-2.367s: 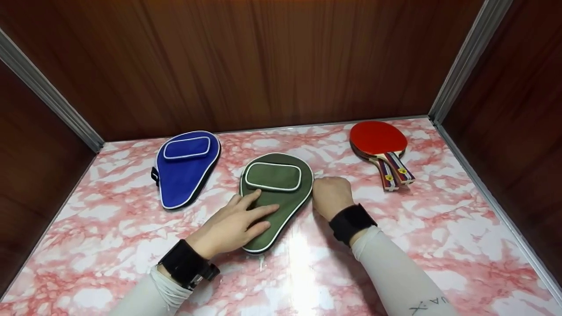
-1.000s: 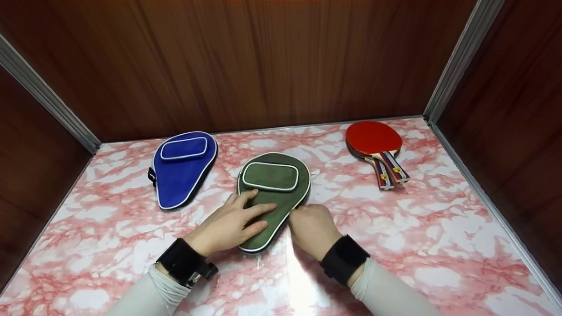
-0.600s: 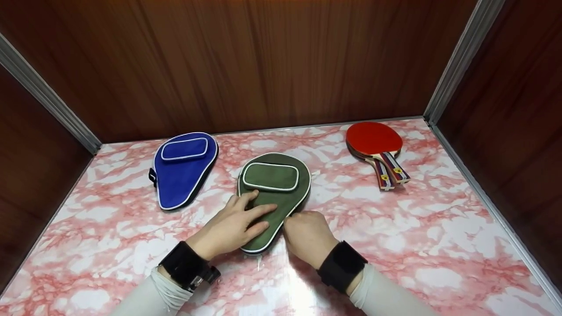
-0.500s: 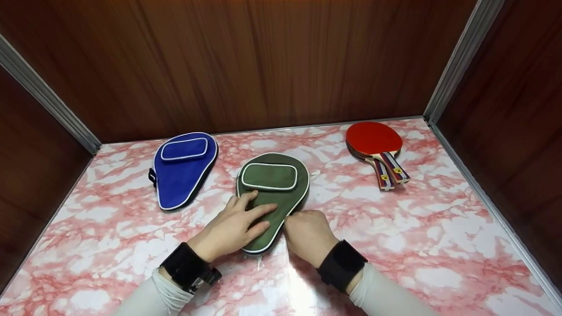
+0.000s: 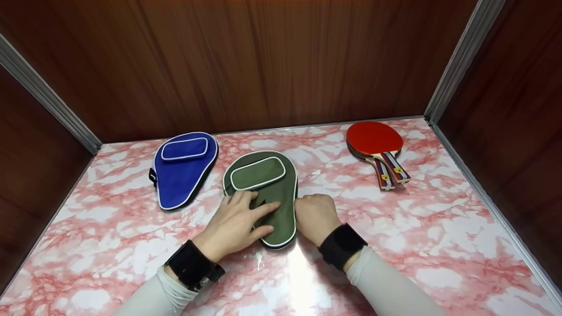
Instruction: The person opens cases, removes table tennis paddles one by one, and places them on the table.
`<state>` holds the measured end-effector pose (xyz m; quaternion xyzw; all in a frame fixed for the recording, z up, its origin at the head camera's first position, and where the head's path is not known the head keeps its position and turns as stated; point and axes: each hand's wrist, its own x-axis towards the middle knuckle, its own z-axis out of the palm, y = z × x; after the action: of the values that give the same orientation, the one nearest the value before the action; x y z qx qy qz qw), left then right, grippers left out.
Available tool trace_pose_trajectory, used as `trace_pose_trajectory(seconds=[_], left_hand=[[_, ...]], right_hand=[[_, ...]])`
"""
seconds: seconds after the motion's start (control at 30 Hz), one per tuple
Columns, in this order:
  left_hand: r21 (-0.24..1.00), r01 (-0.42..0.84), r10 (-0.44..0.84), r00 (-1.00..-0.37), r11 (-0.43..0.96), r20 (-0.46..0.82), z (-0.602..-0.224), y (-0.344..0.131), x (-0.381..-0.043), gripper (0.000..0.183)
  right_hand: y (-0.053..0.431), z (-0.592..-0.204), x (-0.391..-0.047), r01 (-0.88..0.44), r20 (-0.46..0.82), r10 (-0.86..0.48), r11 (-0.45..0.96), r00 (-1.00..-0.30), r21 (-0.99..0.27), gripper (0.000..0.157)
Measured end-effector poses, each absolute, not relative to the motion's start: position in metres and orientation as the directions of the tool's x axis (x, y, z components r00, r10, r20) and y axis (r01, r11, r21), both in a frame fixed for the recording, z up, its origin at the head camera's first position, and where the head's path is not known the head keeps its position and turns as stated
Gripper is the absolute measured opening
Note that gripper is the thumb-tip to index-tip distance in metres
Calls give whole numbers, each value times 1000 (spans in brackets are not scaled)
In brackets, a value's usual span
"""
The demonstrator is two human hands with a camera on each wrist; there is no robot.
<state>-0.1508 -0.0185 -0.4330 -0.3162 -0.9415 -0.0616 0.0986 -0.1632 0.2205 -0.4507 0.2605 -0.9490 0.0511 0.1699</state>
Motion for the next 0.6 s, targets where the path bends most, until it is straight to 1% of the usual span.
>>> trace_pose_trajectory(seconds=[0.07,0.23,0.4,0.6], left_hand=[[48,621,597,-770,783,224,-434,-20,-153,56],[122,659,636,-750,742,184,-436,-25,-158,55],[134,682,657,-730,719,189,-437,-29,-161,55],[141,679,654,-733,721,186,-437,-29,-160,55]], right_hand=[[221,-452,-164,-512,342,-479,859,-808,-6,23],[223,-453,-159,-510,336,-481,860,-810,1,20],[224,-453,-148,-518,338,-492,855,-802,15,20],[225,-453,-135,-528,331,-505,849,-797,25,23]])
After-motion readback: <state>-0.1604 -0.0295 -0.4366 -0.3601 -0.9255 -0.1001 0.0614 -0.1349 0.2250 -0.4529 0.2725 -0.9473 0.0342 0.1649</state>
